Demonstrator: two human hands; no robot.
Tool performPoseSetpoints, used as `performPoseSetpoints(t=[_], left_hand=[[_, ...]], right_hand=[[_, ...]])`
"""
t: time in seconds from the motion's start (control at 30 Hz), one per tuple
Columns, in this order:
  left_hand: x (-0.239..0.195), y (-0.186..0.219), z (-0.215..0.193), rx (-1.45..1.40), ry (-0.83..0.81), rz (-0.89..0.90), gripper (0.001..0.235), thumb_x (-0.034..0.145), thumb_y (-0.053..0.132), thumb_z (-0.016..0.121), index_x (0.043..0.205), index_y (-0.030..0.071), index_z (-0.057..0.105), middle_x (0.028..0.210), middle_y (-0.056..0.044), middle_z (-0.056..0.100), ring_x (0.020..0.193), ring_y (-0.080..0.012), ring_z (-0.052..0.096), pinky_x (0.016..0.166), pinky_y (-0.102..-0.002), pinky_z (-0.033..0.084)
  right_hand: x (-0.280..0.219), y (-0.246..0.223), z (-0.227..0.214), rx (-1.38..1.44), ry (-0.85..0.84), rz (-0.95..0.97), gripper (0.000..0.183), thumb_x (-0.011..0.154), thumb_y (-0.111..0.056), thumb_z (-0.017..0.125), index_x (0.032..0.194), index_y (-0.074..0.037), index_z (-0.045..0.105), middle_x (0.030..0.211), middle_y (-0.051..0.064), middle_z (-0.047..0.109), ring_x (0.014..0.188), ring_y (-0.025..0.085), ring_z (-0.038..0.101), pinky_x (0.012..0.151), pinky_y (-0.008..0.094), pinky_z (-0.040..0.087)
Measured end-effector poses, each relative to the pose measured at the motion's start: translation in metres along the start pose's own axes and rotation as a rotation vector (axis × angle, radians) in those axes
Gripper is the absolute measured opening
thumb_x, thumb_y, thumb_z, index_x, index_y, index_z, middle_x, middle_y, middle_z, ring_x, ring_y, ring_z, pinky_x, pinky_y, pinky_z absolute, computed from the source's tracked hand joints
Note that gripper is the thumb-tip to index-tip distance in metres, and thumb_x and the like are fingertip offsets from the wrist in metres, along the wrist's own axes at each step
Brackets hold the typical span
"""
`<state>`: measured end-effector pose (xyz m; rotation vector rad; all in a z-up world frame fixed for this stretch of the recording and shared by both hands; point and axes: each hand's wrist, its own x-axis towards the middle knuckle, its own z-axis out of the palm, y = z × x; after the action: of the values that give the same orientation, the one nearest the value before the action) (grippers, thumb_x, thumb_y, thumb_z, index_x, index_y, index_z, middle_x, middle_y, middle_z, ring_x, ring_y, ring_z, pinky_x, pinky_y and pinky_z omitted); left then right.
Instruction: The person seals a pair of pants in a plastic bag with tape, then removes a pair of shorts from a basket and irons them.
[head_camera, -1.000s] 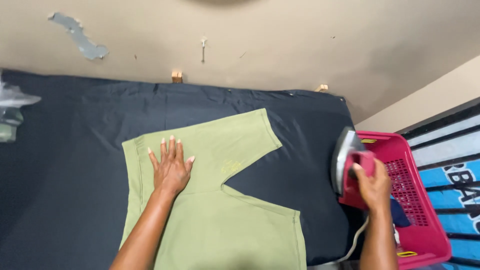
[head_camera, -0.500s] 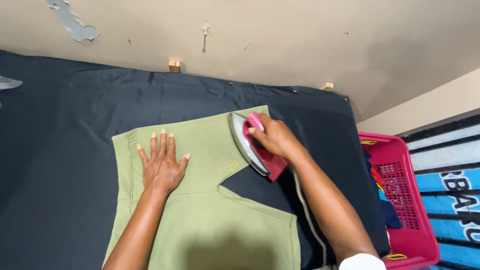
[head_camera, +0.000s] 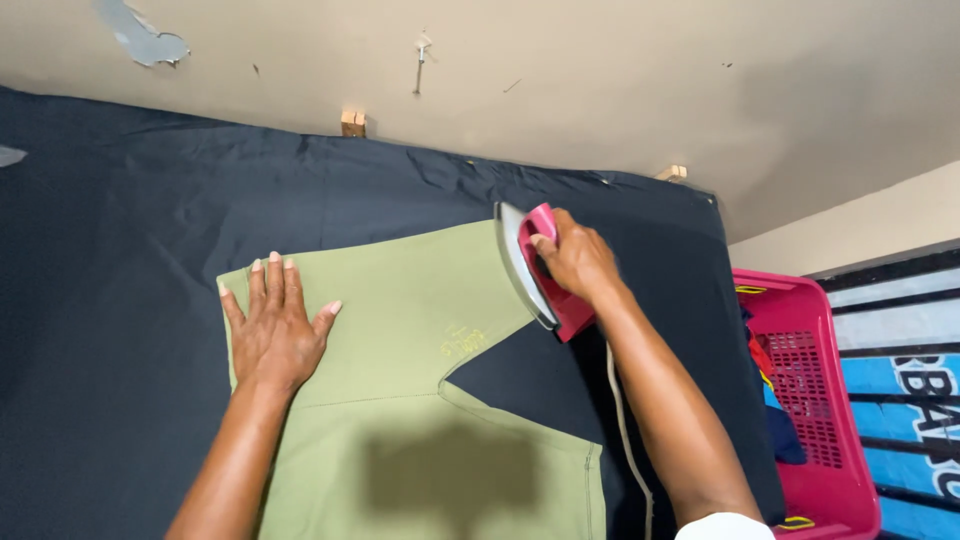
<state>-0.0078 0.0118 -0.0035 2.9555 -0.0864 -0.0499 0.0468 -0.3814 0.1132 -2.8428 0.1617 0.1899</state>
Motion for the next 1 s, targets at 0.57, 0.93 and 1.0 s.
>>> performPoseSetpoints(t=[0.57, 0.93, 1.0], left_hand=[[-0.011, -0.021, 0.002, -0.131, 0.061, 0.055, 0.082, 0.098, 0.059, 0.042, 0.153, -0.001, 0.034, 0.165, -0.017, 0.023, 0.155, -0.0304, 0.014, 0.119, -0.064, 0.004], [-0.010, -0.027, 0.004, -0.109, 0.080, 0.008, 0.074, 0.101, 0.051, 0.038, 0.154, 0.000, 0.035, 0.167, -0.016, 0.022, 0.155, -0.0304, 0.015, 0.118, -0.066, 0.004], [-0.011, -0.028, 0.002, -0.110, 0.074, 0.003, 0.074, 0.101, 0.052, 0.038, 0.154, 0.000, 0.035, 0.168, -0.015, 0.022, 0.155, -0.0301, 0.015, 0.118, -0.066, 0.004]], right_hand=[[-0.024, -0.034, -0.018, 0.179, -0.011, -0.067, 0.053, 0.094, -0.044, 0.062, 0.133, -0.009, 0.060, 0.106, 0.025, 0.072, 0.102, 0.043, 0.070, 0.088, 0.048, 0.053], [-0.078, -0.152, 0.009, 0.119, -0.319, -0.459, 0.044, 0.097, -0.040, 0.059, 0.124, -0.005, 0.056, 0.101, 0.026, 0.071, 0.092, 0.047, 0.066, 0.080, 0.055, 0.050], [-0.073, -0.149, 0.016, 0.111, -0.278, -0.479, 0.044, 0.096, -0.040, 0.059, 0.123, -0.005, 0.056, 0.101, 0.026, 0.071, 0.092, 0.047, 0.066, 0.079, 0.055, 0.050]])
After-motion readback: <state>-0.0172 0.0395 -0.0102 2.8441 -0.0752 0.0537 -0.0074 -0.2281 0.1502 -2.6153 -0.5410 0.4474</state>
